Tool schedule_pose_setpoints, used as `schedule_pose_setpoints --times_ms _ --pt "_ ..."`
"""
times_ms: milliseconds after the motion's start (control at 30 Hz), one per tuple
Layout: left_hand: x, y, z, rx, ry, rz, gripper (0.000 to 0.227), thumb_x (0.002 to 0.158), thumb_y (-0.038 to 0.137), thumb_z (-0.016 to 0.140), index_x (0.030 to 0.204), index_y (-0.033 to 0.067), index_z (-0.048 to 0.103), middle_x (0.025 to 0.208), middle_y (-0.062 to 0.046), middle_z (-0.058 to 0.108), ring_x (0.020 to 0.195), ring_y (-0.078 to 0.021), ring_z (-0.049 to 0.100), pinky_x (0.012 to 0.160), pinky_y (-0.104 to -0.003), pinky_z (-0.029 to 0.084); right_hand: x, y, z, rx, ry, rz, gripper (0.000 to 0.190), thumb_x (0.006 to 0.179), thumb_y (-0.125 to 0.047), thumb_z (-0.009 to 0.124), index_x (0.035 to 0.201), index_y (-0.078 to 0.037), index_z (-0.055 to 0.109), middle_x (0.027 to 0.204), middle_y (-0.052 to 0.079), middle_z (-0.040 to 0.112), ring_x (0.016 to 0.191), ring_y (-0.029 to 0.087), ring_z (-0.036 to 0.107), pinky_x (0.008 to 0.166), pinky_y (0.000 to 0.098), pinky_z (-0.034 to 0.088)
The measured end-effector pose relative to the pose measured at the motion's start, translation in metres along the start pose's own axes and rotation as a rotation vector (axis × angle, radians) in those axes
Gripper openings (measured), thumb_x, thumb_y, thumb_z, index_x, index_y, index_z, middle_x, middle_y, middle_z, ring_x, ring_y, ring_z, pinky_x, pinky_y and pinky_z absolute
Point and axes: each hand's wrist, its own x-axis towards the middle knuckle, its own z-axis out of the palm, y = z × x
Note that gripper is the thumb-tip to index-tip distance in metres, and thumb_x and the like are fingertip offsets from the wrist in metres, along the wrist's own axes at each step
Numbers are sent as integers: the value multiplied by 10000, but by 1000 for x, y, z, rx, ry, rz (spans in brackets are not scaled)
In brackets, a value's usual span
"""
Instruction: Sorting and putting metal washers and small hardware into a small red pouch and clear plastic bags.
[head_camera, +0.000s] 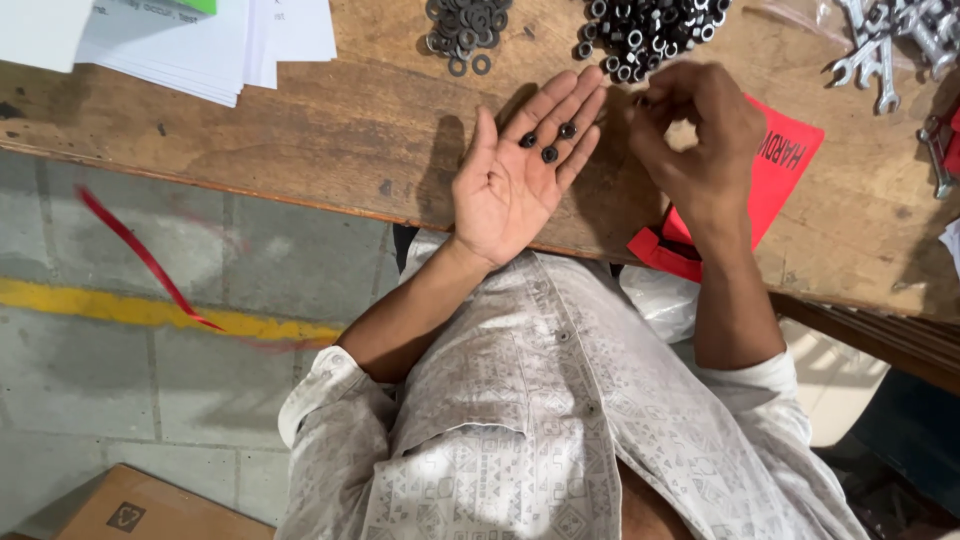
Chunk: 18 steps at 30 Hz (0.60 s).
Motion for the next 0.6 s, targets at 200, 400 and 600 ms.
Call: schedule_pose_setpoints --times_ms 200,400,600 --pt "0 -4 1 -39 -4 2 715 1168 568 172 1602 16 309 1701 -136 253 1599 -240 243 1345 -370 224 6 -42 1 75 -110 -75 329 969 131 803 1212 9 617 1103 123 658 908 169 704 778 261 604" --pt "-7 -10 -20 -2 -41 3 727 1239 580 170 1629 -11 335 1590 -172 326 1505 -266 304 1284 -388 246 29 -73 9 85 -49 -137 383 901 162 749 1233 77 578 1135 185 617 973 212 668 836 317 591" --pt "-2 -4 -6 23 0 -16 714 1170 542 159 1667 48 294 1699 -127 274 1611 -221 236 1357 -361 214 2 -14 -10 -56 99 52 151 1089 138 797 1136 24 708 1126 111 696 935 178 694 787 281 564"
